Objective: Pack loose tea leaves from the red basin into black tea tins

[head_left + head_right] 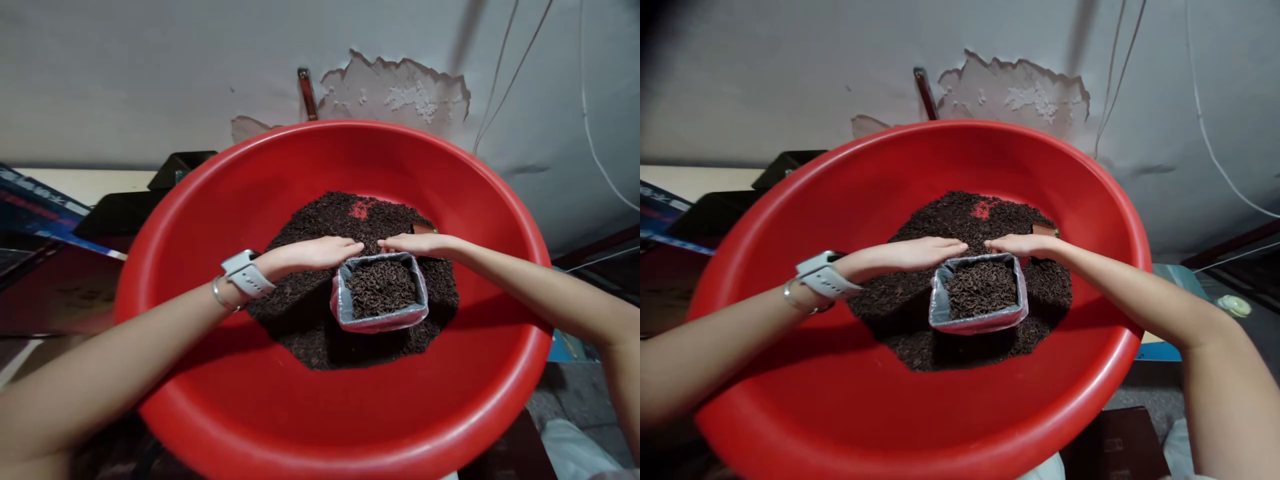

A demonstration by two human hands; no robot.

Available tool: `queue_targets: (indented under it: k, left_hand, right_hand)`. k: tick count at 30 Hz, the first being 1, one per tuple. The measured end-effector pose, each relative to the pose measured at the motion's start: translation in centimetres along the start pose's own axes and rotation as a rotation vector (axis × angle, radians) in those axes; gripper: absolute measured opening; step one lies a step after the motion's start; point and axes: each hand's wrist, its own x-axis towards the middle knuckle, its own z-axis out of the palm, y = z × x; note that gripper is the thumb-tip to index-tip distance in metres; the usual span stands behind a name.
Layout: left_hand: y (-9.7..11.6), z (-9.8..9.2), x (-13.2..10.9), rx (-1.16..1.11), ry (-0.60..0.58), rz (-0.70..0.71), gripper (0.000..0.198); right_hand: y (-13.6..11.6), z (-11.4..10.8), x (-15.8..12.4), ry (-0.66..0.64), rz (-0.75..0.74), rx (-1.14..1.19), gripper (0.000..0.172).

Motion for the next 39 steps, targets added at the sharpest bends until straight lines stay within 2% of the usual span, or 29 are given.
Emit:
queue_targets:
  k: [1,3,7,11,14,16,21,24,27,29,30,33,36,37,39]
  left_hand:
    - [-0.4,0.2,0.3,-0.071,-0.085,0.003,0.055]
    - [-1.0,0.6,0.5,-0.226,-0.193,0.018,0.056]
    - [-0.9,0.6,0.2,-0.370,-0.248,0.005,0.056]
    - [-0.1,0.2,-0.1,-0.279,-0.207,-0.001,0.053]
    - [0.8,-0.3,-0.3,-0.178,-0.106,-0.016,0.048]
    - [1.5,-0.9,-0.7,-0.137,-0.026,-0.008,0.042]
    - [3.2,-2.4,-2.6,-0.098,0.115,0.074,0.031]
    - [3.2,-1.9,-3.9,0.003,0.194,0.008,0.030]
    - [2.7,-0.7,-5.2,0.034,0.138,-0.055,0.032]
    - [2.4,-0.3,-6.1,-0.027,0.091,-0.075,0.028]
    - [2.3,-0.4,-6.6,-0.062,0.101,-0.090,0.026]
    - [2.5,-1.7,-8.3,-0.069,0.243,-0.154,0.021]
    - [3.7,-3.0,-9.9,0.093,0.473,-0.165,0.025]
    - [4.2,-3.0,-10.3,0.161,0.570,-0.133,0.027]
    - [5.2,-2.2,-10.7,0.287,0.715,0.009,0.034]
  right_hand:
    - [0.3,0.0,0.1,-0.084,0.030,0.046,0.049]
    - [0.3,-0.1,0.1,-0.162,0.065,0.110,0.055]
    - [-1.3,-0.8,-1.3,-0.190,0.026,0.072,0.061]
    - [-2.9,-1.0,-3.0,-0.133,-0.114,-0.130,0.041]
    - [-3.3,-0.8,-3.4,-0.056,-0.160,-0.223,0.024]
    - [-3.7,-0.8,-3.5,0.045,-0.199,-0.237,0.016]
    - [-5.0,-1.0,-5.5,0.257,-0.298,-0.207,0.015]
    - [-4.8,-0.3,-7.6,0.372,-0.203,-0.254,0.017]
    - [-3.6,1.1,-8.9,0.313,-0.073,-0.157,0.030]
    - [-3.0,1.8,-9.4,0.292,-0.060,-0.048,0.031]
    - [-2.9,2.0,-9.5,0.323,-0.067,-0.004,0.029]
    - [-3.5,1.5,-10.1,0.502,-0.093,0.064,0.026]
    - [-4.4,0.6,-10.8,0.633,-0.142,0.072,0.022]
    - [-4.6,0.4,-10.9,0.648,-0.155,0.064,0.022]
    - [-4.7,0.6,-10.9,0.594,-0.138,0.054,0.029]
